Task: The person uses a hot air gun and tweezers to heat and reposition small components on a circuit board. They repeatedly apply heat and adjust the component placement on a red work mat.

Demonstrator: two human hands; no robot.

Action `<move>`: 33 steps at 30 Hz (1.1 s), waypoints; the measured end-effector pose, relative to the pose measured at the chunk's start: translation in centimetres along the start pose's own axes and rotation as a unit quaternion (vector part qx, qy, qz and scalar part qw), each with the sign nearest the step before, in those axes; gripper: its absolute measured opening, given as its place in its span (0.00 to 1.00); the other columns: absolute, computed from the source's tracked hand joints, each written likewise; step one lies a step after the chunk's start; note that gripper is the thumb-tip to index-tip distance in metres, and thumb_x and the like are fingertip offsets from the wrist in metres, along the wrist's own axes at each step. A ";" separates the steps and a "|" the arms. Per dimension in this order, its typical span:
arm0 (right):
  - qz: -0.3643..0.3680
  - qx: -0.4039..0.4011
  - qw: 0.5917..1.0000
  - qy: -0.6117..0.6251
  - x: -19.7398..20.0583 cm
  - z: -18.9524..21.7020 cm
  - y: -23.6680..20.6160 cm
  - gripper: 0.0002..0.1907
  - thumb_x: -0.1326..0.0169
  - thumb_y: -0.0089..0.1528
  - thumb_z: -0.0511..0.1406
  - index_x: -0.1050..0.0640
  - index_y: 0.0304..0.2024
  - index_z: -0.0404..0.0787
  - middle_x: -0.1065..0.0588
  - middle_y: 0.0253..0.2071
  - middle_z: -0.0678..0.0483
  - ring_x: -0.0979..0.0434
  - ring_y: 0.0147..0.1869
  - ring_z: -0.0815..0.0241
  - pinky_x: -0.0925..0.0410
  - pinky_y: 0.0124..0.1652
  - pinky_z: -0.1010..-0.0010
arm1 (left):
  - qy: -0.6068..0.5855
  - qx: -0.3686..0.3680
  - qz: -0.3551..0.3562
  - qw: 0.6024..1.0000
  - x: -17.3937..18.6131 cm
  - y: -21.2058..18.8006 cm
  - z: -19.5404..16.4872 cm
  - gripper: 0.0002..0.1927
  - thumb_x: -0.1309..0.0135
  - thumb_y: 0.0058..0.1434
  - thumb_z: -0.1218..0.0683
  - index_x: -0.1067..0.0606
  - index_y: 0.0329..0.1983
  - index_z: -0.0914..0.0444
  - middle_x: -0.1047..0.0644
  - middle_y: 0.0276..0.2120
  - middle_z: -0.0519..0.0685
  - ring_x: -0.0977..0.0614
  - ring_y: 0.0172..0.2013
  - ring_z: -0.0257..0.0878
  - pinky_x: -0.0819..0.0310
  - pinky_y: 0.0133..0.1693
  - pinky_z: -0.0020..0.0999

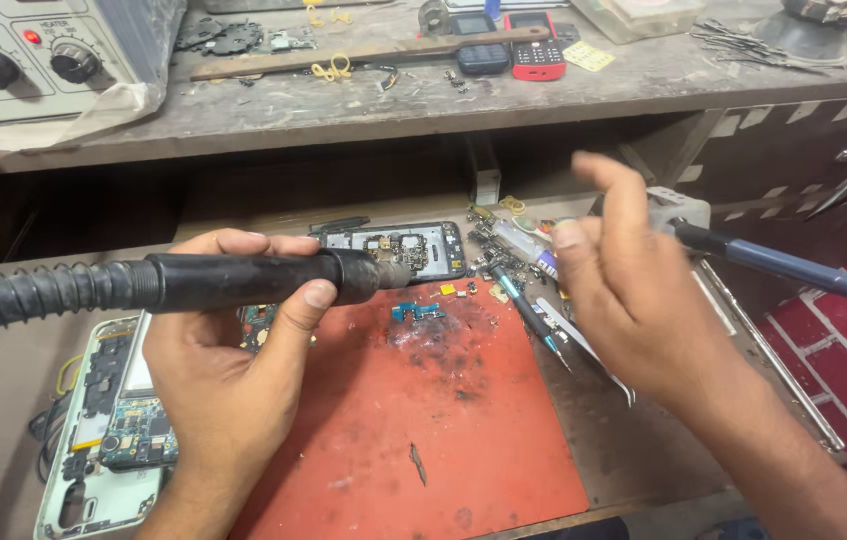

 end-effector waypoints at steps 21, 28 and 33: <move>0.051 -0.052 0.899 0.431 -0.2 -1.0 1.3 0.17 0.45 0.65 0.30 0.25 0.55 0.26 0.23 0.42 0.47 0.20 0.44 0.58 0.26 0.44 0.69 | -0.014 0.039 -0.019 0.999 0.4 0.1 0.2 0.22 0.39 0.64 0.68 0.34 0.57 0.66 0.20 0.50 0.55 0.18 0.50 0.38 0.20 0.51 0.32; 0.044 -0.061 0.946 0.317 -1.9 -3.5 1.0 0.12 0.48 0.71 0.33 0.19 0.52 0.32 0.24 0.32 0.52 0.24 0.37 0.66 0.29 0.40 0.75 | -0.015 -0.031 -0.042 0.999 0.9 0.1 -0.6 0.23 0.41 0.69 0.69 0.36 0.61 0.65 0.21 0.49 0.56 0.19 0.52 0.37 0.24 0.61 0.30; 0.051 -0.027 0.913 0.404 -3.9 -4.0 1.2 0.10 0.45 0.64 0.28 0.28 0.48 0.33 0.23 0.38 0.53 0.19 0.40 0.64 0.24 0.40 0.73 | -0.015 -0.017 -0.050 0.998 0.9 0.0 -0.3 0.23 0.42 0.69 0.68 0.38 0.61 0.65 0.22 0.52 0.56 0.20 0.51 0.37 0.23 0.61 0.32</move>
Point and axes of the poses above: each hand's wrist, its own y-axis towards the middle knuckle, its own x-axis out of the back of the hand, z = x × y, the point moved 5 cm from there along y, towards the middle knuckle
